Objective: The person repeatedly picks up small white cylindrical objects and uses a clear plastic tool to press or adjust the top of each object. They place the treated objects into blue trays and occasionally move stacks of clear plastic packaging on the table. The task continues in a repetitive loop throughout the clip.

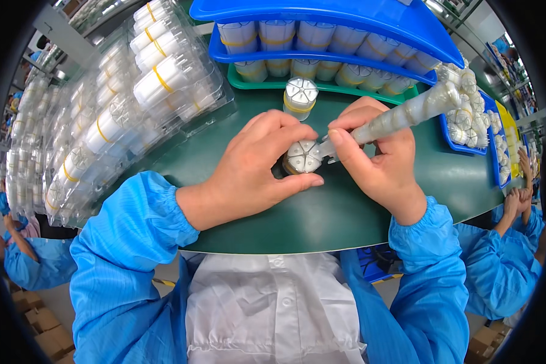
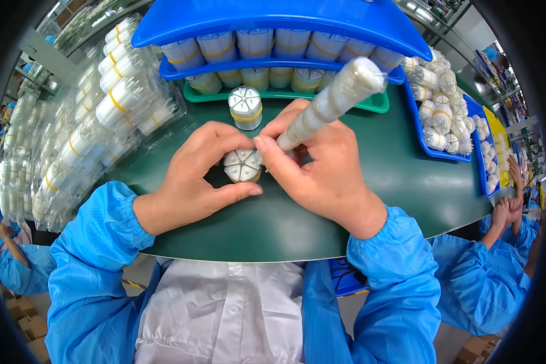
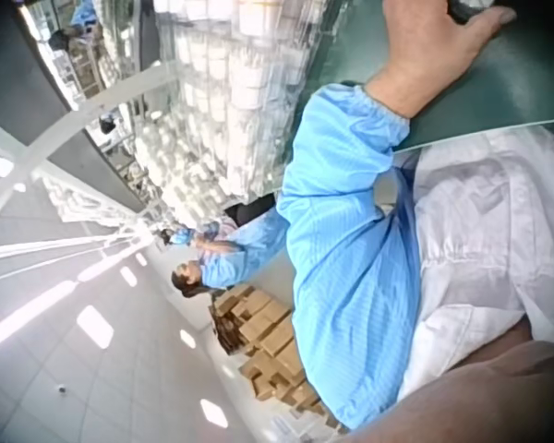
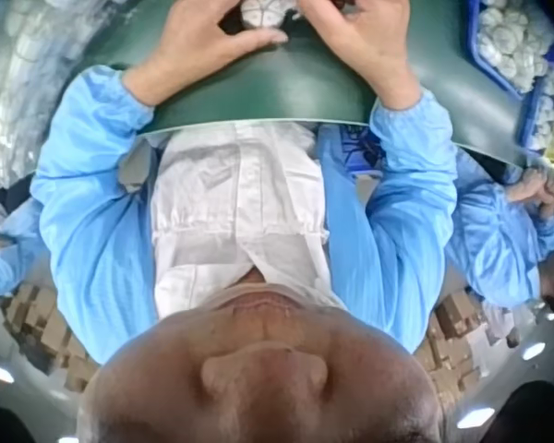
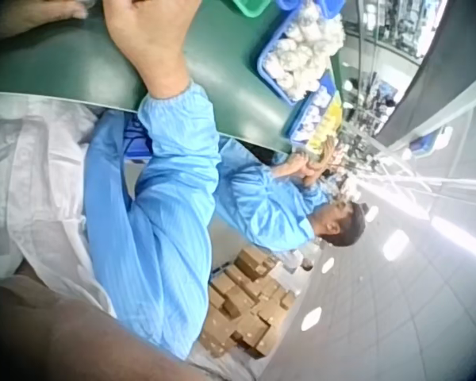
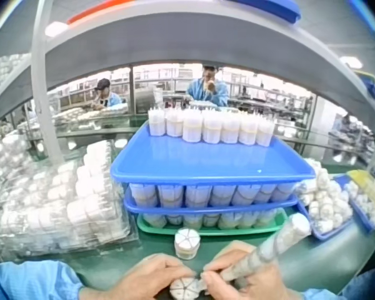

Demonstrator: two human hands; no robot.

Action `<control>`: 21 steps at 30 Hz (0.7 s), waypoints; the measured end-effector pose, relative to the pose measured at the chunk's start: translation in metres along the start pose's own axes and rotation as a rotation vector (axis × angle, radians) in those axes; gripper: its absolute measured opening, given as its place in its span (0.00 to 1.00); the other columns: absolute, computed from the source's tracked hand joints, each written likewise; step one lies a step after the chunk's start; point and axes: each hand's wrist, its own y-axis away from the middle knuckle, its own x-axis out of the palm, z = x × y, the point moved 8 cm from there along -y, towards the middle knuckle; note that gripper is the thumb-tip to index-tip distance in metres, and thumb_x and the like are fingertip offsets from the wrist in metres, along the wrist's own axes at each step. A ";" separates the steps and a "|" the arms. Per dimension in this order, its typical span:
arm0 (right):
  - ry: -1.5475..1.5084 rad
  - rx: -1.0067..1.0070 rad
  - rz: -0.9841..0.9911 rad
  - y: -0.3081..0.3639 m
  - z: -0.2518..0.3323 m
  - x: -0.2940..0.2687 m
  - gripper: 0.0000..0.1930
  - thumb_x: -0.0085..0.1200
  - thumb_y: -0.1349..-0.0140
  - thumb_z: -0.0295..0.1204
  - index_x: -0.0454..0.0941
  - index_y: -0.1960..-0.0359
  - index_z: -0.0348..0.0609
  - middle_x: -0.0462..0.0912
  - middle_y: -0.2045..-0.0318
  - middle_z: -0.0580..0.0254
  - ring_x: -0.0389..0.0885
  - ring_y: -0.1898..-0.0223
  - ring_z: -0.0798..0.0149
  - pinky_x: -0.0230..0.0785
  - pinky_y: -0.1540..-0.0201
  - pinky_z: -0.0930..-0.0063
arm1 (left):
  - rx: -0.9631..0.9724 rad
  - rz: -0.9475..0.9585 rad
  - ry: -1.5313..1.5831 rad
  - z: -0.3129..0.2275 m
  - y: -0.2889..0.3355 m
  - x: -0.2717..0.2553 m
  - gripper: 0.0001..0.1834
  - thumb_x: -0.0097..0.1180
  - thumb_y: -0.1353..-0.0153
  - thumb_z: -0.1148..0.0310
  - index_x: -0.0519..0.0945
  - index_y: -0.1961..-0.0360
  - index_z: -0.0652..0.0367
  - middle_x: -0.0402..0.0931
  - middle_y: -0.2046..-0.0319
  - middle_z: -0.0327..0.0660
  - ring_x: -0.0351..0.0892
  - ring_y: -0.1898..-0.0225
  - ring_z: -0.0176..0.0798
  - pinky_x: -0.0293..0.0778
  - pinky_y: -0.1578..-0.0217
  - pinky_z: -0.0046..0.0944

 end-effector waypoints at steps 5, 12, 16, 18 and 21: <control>0.024 -0.010 0.039 0.001 0.002 0.007 0.04 0.64 0.41 0.22 0.80 0.67 0.38 0.78 0.72 0.63 0.74 0.78 0.72 0.64 0.79 0.77 | -0.053 -0.006 0.026 0.004 0.001 0.002 0.31 0.79 0.54 0.67 0.78 0.49 0.58 0.73 0.59 0.38 0.73 0.64 0.36 0.71 0.66 0.34; -0.049 0.019 0.037 0.004 -0.003 0.007 0.05 0.63 0.41 0.21 0.80 0.65 0.38 0.78 0.71 0.63 0.75 0.77 0.72 0.64 0.78 0.78 | -0.097 0.012 -0.019 0.004 0.001 0.002 0.34 0.77 0.53 0.71 0.74 0.44 0.59 0.75 0.57 0.41 0.75 0.64 0.35 0.72 0.66 0.34; -0.019 -0.054 -0.024 -0.004 -0.001 -0.006 0.03 0.62 0.40 0.21 0.81 0.66 0.38 0.79 0.71 0.65 0.75 0.77 0.74 0.64 0.77 0.79 | -0.031 -0.011 0.080 0.005 0.004 0.004 0.39 0.73 0.51 0.74 0.68 0.38 0.61 0.77 0.50 0.45 0.80 0.55 0.39 0.74 0.59 0.35; -0.047 0.021 -0.004 0.000 -0.005 -0.004 0.02 0.62 0.40 0.22 0.82 0.67 0.38 0.79 0.71 0.65 0.75 0.76 0.74 0.64 0.77 0.79 | -0.027 0.015 0.057 0.002 0.004 0.005 0.40 0.71 0.50 0.75 0.66 0.36 0.61 0.77 0.48 0.47 0.80 0.50 0.41 0.74 0.56 0.36; -0.059 0.075 0.015 0.000 -0.006 0.001 0.02 0.62 0.39 0.22 0.81 0.67 0.39 0.78 0.71 0.65 0.74 0.76 0.74 0.64 0.77 0.78 | -0.012 0.034 0.035 0.001 0.003 0.005 0.41 0.72 0.51 0.74 0.65 0.36 0.61 0.77 0.47 0.47 0.79 0.47 0.43 0.75 0.54 0.37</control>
